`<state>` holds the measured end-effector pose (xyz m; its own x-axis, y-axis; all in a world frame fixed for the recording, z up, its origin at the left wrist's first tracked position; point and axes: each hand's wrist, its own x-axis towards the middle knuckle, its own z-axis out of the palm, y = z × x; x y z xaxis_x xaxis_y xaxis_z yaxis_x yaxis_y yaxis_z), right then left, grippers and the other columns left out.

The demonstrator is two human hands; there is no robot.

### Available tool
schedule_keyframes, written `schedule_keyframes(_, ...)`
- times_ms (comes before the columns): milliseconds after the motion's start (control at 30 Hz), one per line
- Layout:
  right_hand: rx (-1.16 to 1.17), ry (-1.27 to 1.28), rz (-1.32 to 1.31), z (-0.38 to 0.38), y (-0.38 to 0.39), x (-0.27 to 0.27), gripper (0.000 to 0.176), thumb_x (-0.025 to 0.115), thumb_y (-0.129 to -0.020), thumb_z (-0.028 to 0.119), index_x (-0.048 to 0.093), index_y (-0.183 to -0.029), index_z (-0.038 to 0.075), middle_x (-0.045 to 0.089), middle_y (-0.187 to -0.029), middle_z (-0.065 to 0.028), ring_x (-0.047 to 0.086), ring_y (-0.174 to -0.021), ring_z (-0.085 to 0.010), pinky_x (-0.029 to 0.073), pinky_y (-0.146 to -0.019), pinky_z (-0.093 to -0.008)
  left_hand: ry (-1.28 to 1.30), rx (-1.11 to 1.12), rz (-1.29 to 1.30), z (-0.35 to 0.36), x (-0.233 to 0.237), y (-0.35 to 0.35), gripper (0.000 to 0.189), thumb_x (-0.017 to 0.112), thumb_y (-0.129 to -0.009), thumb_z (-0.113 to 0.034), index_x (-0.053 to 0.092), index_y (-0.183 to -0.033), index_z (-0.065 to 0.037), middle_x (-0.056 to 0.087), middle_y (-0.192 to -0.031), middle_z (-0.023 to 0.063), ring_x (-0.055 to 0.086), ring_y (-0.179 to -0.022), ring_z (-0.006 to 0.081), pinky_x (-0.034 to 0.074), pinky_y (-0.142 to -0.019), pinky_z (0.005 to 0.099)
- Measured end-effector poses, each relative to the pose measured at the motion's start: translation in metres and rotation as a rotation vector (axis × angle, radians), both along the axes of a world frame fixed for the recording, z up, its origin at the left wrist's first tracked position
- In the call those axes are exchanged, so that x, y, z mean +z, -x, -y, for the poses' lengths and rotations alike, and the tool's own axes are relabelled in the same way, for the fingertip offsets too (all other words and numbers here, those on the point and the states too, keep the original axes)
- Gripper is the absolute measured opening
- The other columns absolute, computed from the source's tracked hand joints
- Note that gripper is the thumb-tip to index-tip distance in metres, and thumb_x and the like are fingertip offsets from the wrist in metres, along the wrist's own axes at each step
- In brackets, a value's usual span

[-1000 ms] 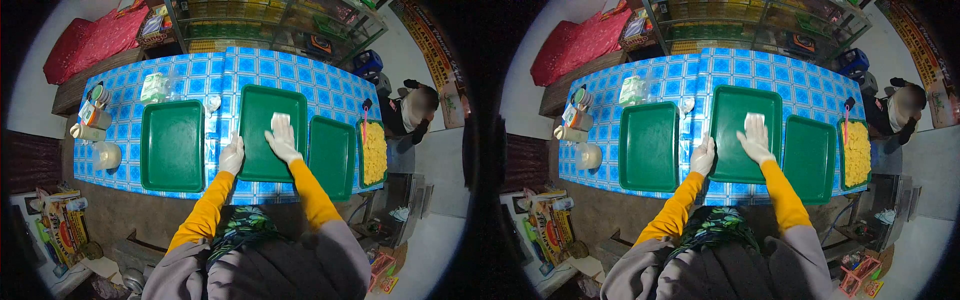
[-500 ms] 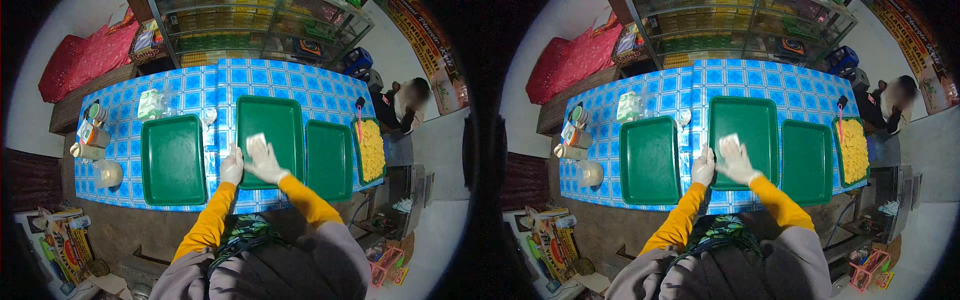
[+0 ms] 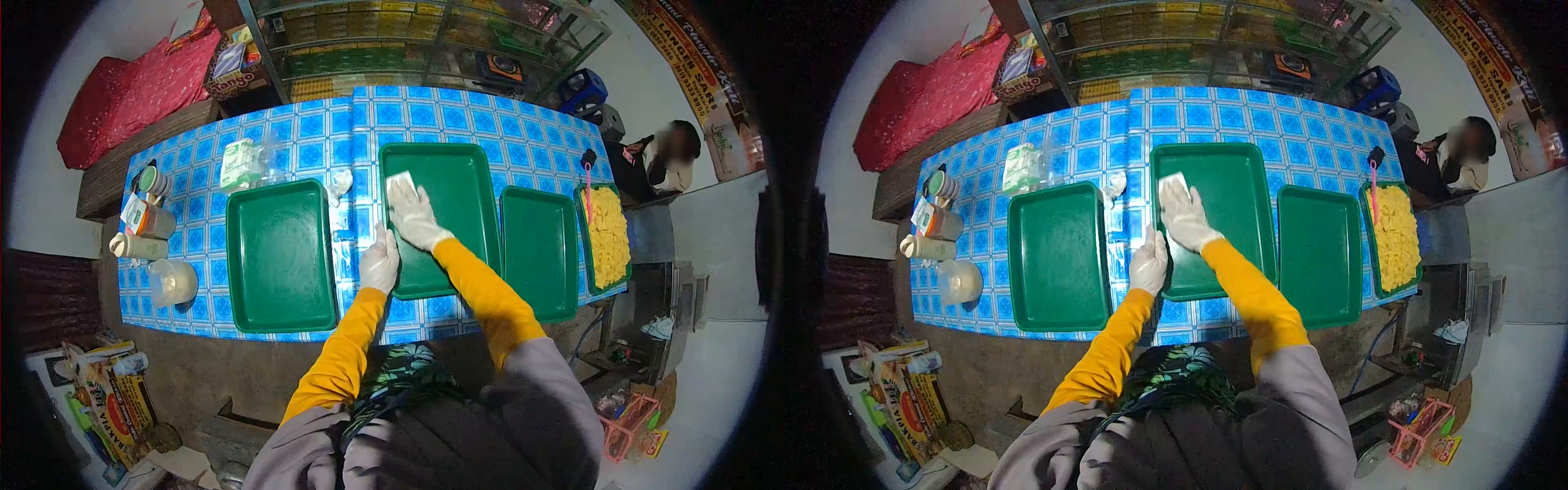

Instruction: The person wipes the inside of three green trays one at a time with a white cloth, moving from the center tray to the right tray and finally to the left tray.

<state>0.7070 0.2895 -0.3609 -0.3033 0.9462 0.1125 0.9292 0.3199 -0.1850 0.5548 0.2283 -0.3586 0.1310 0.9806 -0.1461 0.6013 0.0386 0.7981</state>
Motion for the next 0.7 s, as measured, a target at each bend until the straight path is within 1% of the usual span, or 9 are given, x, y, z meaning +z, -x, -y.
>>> schedule_keyframes(67, 0.133, -0.059, 0.215, 0.055, -0.001, -0.001, 0.058, 0.046, -0.097, 0.023, 0.038, -0.149, -0.001, 0.028, -0.158, -0.0272, 0.026, -0.149, -0.0372, 0.027, -0.114, -0.0610, 0.000, 0.014, -0.021, 0.001, 0.000, -0.003, 0.060, 0.035, -0.106, -0.046, 0.041, -0.149, -0.005, 0.068, -0.083, 0.0278, 0.067, -0.079, 0.0450, 0.051, -0.071, 0.0520)
schedule_keyframes(133, 0.264, 0.044, 0.178, 0.115, 0.003, 0.022, 0.050, 0.045, -0.100, 0.027, 0.048, -0.141, 0.001, 0.038, -0.152, -0.0278, 0.033, -0.145, -0.0411, 0.026, -0.115, -0.0613, 0.073, 0.026, 0.012, 0.002, 0.014, -0.002, 0.058, 0.036, -0.106, -0.046, 0.042, -0.149, -0.009, 0.068, -0.083, 0.0265, 0.067, -0.079, 0.0442, 0.051, -0.071, 0.0518)
schedule_keyframes(233, 0.361, 0.245, 0.232, 0.111, -0.004, 0.054, 0.053, 0.045, -0.100, 0.033, 0.046, -0.144, 0.003, 0.032, -0.156, -0.0267, 0.028, -0.148, -0.0412, 0.024, -0.116, -0.0615, 0.049, 0.005, -0.058, -0.001, 0.011, -0.002, 0.056, 0.038, -0.105, -0.045, 0.045, -0.148, -0.009, 0.068, -0.084, 0.0277, 0.067, -0.080, 0.0454, 0.052, -0.072, 0.0496)
schedule_keyframes(333, 0.027, 0.140, -0.044, 0.051, -0.019, 0.029, 0.069, 0.039, -0.101, 0.051, 0.034, -0.153, 0.006, 0.024, -0.162, -0.0224, 0.020, -0.150, -0.0413, 0.019, -0.116, -0.0657, -0.099, 0.055, 0.115, 0.001, -0.017, -0.004, 0.054, 0.040, -0.105, -0.043, 0.048, -0.145, -0.007, 0.067, -0.084, 0.0285, 0.067, -0.080, 0.0449, 0.051, -0.071, 0.0490)
schedule_keyframes(433, -0.240, 0.132, -0.098, 0.040, -0.006, 0.015, 0.074, 0.037, -0.101, 0.054, 0.027, -0.156, 0.006, 0.021, -0.163, -0.0221, 0.015, -0.153, -0.0363, 0.016, -0.117, -0.0637, -0.070, 0.059, 0.066, 0.001, -0.012, -0.004, 0.053, 0.041, -0.105, -0.042, 0.049, -0.145, -0.007, 0.067, -0.087, 0.0289, 0.067, -0.081, 0.0442, 0.051, -0.072, 0.0485)
schedule_keyframes(467, -0.145, 0.207, 0.132, 0.063, 0.004, 0.016, 0.081, 0.038, -0.100, 0.059, 0.020, -0.159, 0.007, 0.014, -0.165, -0.0213, 0.009, -0.155, -0.0315, 0.014, -0.119, -0.0599, -0.067, 0.040, 0.063, 0.004, -0.007, -0.001, 0.053, 0.041, -0.105, -0.042, 0.049, -0.145, -0.007, 0.067, -0.087, 0.0289, 0.067, -0.081, 0.0442, 0.051, -0.072, 0.0485)
schedule_keyframes(533, -0.058, 0.384, -0.076, 0.109, 0.001, 0.028, 0.082, 0.037, -0.099, 0.061, 0.020, -0.159, 0.008, 0.011, -0.166, -0.0199, 0.009, -0.155, -0.0309, 0.012, -0.120, -0.0586, -0.034, 0.053, 0.050, 0.002, 0.006, -0.004, 0.052, 0.041, -0.106, -0.042, 0.050, -0.144, -0.007, 0.068, -0.088, 0.0290, 0.068, -0.081, 0.0435, 0.051, -0.071, 0.0487)
schedule_keyframes(567, -0.075, 0.406, 0.012, 0.117, -0.010, 0.035, 0.081, 0.035, -0.099, 0.062, 0.022, -0.159, 0.008, 0.013, -0.167, -0.0171, 0.009, -0.155, -0.0301, 0.011, -0.121, -0.0575, -0.031, 0.088, 0.104, 0.003, 0.003, -0.007, 0.052, 0.041, -0.106, -0.041, 0.050, -0.144, -0.008, 0.067, -0.087, 0.0292, 0.068, -0.080, 0.0428, 0.050, -0.070, 0.0489)
schedule_keyframes(700, -0.469, 0.257, -0.108, 0.082, -0.074, 0.024, 0.082, 0.039, -0.099, 0.059, 0.020, -0.159, 0.006, 0.012, -0.167, -0.0151, 0.010, -0.155, -0.0294, 0.004, -0.121, -0.0570, -0.059, 0.067, 0.097, 0.004, 0.002, -0.004, 0.053, 0.043, -0.105, -0.042, 0.050, -0.143, -0.006, 0.067, -0.086, 0.0290, 0.068, -0.079, 0.0422, 0.049, -0.068, 0.0482)
